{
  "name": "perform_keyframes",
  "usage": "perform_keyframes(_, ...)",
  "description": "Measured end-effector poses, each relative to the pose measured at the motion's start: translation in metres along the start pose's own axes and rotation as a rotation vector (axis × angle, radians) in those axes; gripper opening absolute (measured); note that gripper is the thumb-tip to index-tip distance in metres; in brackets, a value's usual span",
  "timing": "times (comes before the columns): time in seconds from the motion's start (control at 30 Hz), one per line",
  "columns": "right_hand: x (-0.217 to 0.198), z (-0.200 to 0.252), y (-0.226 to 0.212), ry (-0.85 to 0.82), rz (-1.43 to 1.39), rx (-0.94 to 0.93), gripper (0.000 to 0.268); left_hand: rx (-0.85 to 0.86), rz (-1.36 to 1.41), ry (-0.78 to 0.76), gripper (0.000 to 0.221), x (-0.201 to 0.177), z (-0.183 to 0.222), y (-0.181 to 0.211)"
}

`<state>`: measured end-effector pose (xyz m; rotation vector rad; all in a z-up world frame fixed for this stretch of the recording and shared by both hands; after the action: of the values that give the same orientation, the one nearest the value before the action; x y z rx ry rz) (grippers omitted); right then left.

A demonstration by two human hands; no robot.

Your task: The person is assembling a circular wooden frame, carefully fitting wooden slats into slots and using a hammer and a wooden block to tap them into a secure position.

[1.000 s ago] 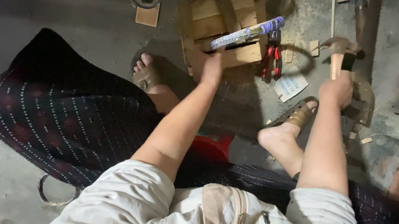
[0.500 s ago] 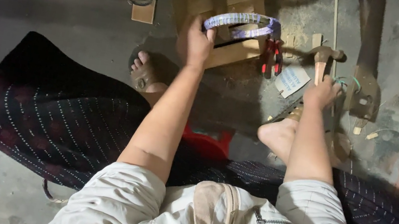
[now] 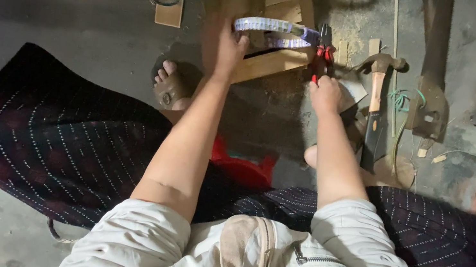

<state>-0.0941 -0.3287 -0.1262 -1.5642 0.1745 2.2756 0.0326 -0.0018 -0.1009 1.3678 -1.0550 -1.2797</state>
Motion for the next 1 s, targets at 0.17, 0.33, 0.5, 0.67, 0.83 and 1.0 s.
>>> perform_keyframes(0.17,-0.008,0.004,-0.02,-0.19,0.085,0.048,0.04,0.037,-0.059,-0.12,0.098,-0.01,-0.007,0.044)
perform_keyframes(0.33,-0.019,0.036,-0.055,-0.486,0.049,-0.048,0.04,-0.191,-0.298,-0.201,0.101,-0.04,0.005,0.149)
perform_keyframes(0.5,0.018,-0.005,-0.008,-0.232,-0.309,0.017,0.029,-0.052,-0.839,-0.365,0.087,-0.071,0.024,0.268)
perform_keyframes(0.67,-0.022,-0.002,0.017,-0.164,-0.648,0.129,0.02,0.326,-0.718,-0.508,0.068,-0.128,0.071,0.44)
perform_keyframes(0.83,0.004,-0.045,0.065,-0.102,-0.795,0.317,0.017,0.435,-0.464,-0.746,0.063,-0.189,0.118,0.507)
perform_keyframes(1.0,-0.115,-0.035,-0.014,-0.146,-0.839,0.308,0.013,0.021,-0.623,-0.943,0.065,-0.187,0.12,0.394)
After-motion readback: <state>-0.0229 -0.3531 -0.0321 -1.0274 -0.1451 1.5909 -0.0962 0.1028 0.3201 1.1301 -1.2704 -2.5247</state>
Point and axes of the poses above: each hand's wrist, its own z-axis away from the middle knuckle, its own x-axis out of the palm, y = z × x, the point moved 9 cm from there along -z, towards the middle knuckle, and after that the axes turned 5 degrees about z, right-handed, at the moved point
